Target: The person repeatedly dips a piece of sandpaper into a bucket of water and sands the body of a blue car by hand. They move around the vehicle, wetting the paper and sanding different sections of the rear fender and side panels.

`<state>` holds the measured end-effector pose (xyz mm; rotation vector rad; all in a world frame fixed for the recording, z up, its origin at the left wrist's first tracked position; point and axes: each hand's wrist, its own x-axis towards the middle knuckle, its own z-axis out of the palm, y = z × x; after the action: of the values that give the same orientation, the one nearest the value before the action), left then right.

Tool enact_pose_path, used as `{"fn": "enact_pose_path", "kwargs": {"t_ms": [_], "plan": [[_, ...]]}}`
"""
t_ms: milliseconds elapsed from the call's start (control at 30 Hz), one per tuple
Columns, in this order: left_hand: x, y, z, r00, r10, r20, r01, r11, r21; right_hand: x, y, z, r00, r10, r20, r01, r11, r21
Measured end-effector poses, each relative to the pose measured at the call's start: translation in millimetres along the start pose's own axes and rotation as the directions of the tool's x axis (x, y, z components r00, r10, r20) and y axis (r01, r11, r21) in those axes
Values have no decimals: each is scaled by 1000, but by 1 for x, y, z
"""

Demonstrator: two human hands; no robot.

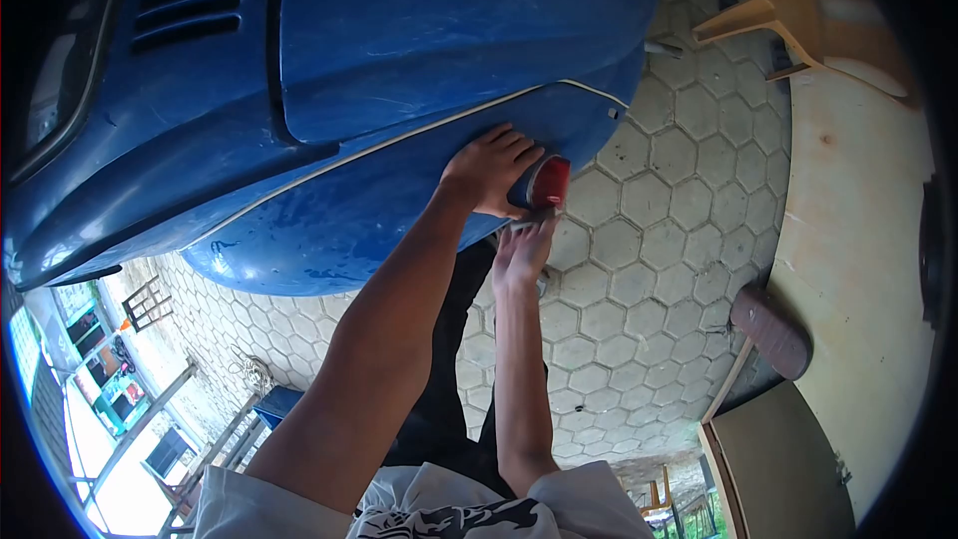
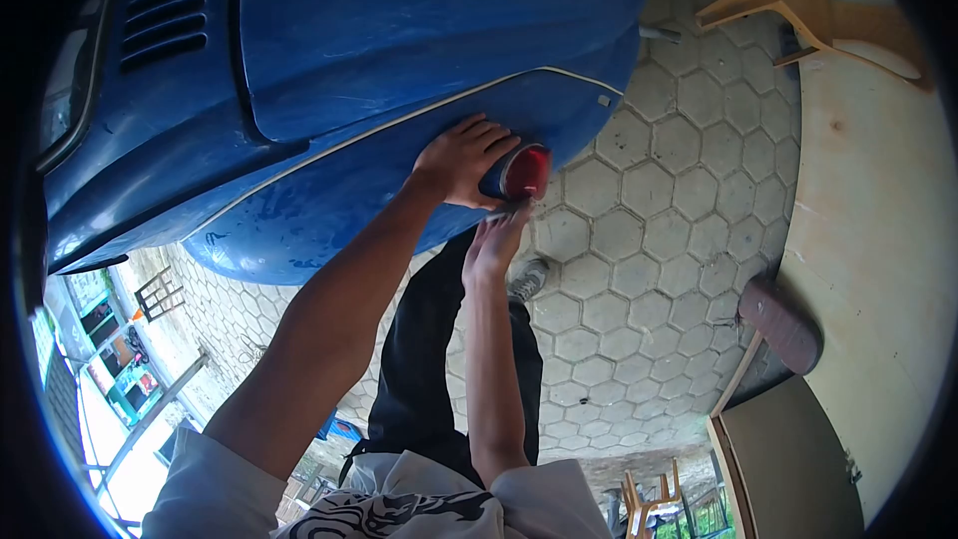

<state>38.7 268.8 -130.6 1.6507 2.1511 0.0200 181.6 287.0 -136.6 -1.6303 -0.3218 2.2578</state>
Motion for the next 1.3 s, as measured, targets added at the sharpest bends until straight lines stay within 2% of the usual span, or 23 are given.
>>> {"fn": "enact_pose_path", "kwargs": {"t_ms": [100,133,233,267,367,433,500,567,633,667,733,833,900,933,1033,1100,1167,1200,1300], "plan": [[1,0,3,1000,7,-5,-7,1000,22,79,-2,-30,987,42,155,-59,992,108],[4,-2,3,1000,0,-12,0,1000,26,62,-5,-18,983,-32,180,15,995,99],[-3,0,6,1000,-17,-11,17,1000,14,-8,-9,6,995,-37,90,39,999,-18],[-4,0,5,1000,-12,-19,13,1000,2,4,-10,-1,984,-59,169,70,996,-60],[0,2,0,1000,6,-23,-5,1000,12,73,-21,-29,981,49,186,-70,992,106],[3,-1,0,999,-1,-41,2,1000,20,55,-24,-19,990,54,129,-64,995,79],[0,1,6,997,-20,-78,21,1000,4,-10,-30,8,997,26,68,-25,999,-22],[-5,3,10,996,-28,-89,28,1000,1,2,-29,-1,993,47,111,-54,997,53],[0,4,8,994,-5,-106,6,1000,12,58,-31,-21,981,63,181,-96,979,180],[-1,4,10,994,-3,-109,5,1000,14,77,-25,-27,987,27,161,-66,967,245],[3,-2,9,992,-8,-127,11,1000,25,43,-22,-4,978,-109,176,85,987,139],[-3,5,12,992,-8,-126,9,1000,4,23,-7,-1,973,-152,175,138,987,86],[0,3,9,989,-1,-146,4,1000,17,53,-21,9,993,-112,46,103,981,165],[1,4,9,991,-2,-132,5,1000,22,54,-35,14,999,15,-34,-1,924,382],[3,-4,10,994,-7,-111,13,999,48,42,-27,8,980,-170,108,154,978,137],[0,0,14,994,3,-110,2,999,45,24,-15,8,983,-181,42,178,982,66],[-1,2,13,993,7,-121,-2,999,39,36,-21,20,985,-155,-74,160,985,65],[0,1,12,991,7,-132,-2,999,40,69,-25,3,1000,-5,6,3,955,297],[1,1,14,994,-10,-113,14,999,37,62,-25,3,994,-109,6,105,970,221]]}}
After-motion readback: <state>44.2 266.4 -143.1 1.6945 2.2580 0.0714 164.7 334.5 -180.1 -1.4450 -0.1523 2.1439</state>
